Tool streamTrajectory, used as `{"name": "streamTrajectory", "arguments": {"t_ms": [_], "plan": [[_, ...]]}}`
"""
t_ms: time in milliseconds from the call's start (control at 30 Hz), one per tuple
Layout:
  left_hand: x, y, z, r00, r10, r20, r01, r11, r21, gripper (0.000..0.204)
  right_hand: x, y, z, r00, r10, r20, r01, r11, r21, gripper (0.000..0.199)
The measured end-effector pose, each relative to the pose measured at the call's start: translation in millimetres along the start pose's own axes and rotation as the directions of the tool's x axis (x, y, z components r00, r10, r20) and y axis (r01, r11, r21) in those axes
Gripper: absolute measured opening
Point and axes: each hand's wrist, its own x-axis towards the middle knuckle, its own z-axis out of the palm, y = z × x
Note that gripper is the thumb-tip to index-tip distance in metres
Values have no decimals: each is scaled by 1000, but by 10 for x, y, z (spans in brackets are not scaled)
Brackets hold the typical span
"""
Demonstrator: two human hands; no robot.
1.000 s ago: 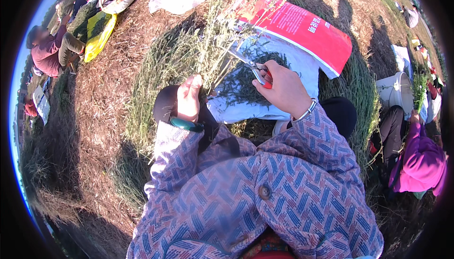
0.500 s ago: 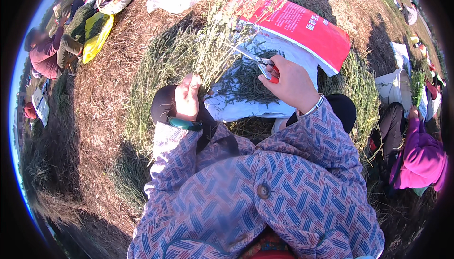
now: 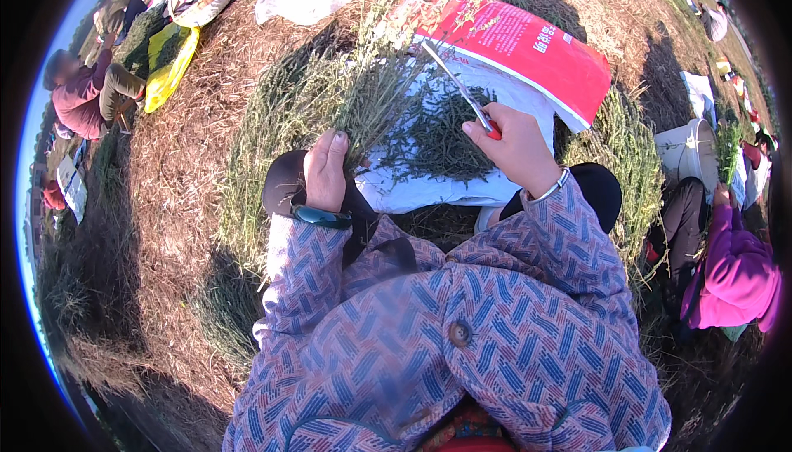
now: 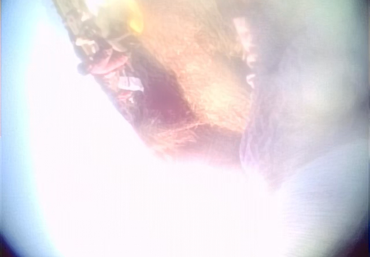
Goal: The person sits on the ground in a field and uses shears to trim leaves from plant stems. The trimmed leaves are placed on a white sheet, and the stems are set aside. Other workers are visible in the background performing similar tasks.
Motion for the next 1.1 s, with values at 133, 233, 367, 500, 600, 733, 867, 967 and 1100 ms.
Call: {"name": "streamTrajectory", "arguments": {"t_ms": [133, 233, 367, 500, 600, 733, 867, 967, 1100], "plan": [[-23, -70, -19, 999, -27, 18, 29, 991, -130, 33, -10, 19, -56, 995, 96, 21, -98, 985, 145, 36], [1, -106, -26, 999, 33, 11, -33, 999, -38, 32, -18, -33, -68, 998, -61, 8, 62, 987, -148, 38], [-7, -68, -14, 990, 138, 13, -138, 984, 109, 32, 8, -124, -95, 992, -114, 51, 123, 952, -281, 36], [-56, 23, 4, 973, 229, 12, -228, 962, 154, 31, 15, -136, -89, 991, -101, 83, 121, 947, -298, 34], [-64, 63, -19, 993, 112, 37, -113, 993, 33, 29, -11, -68, -70, 995, -74, 60, 84, 981, -176, 33], [-41, 62, -40, 986, 161, 39, -165, 970, 178, 28, -21, 17, -21, 999, -24, 28, 30, 978, -209, 33], [-54, 40, -12, 992, 120, 50, -122, 991, 47, 27, 11, 6, 30, 995, -81, -53, 67, 969, -236, 33], [-41, 26, -7, 985, 166, 44, -169, 983, 68, 27, 31, -27, 27, 985, -161, -56, 142, 955, -260, 32], [-24, 12, -16, 983, 180, 26, -182, 971, 153, 27, 51, -60, 19, 970, -235, -62, 205, 930, -306, 32]]}}
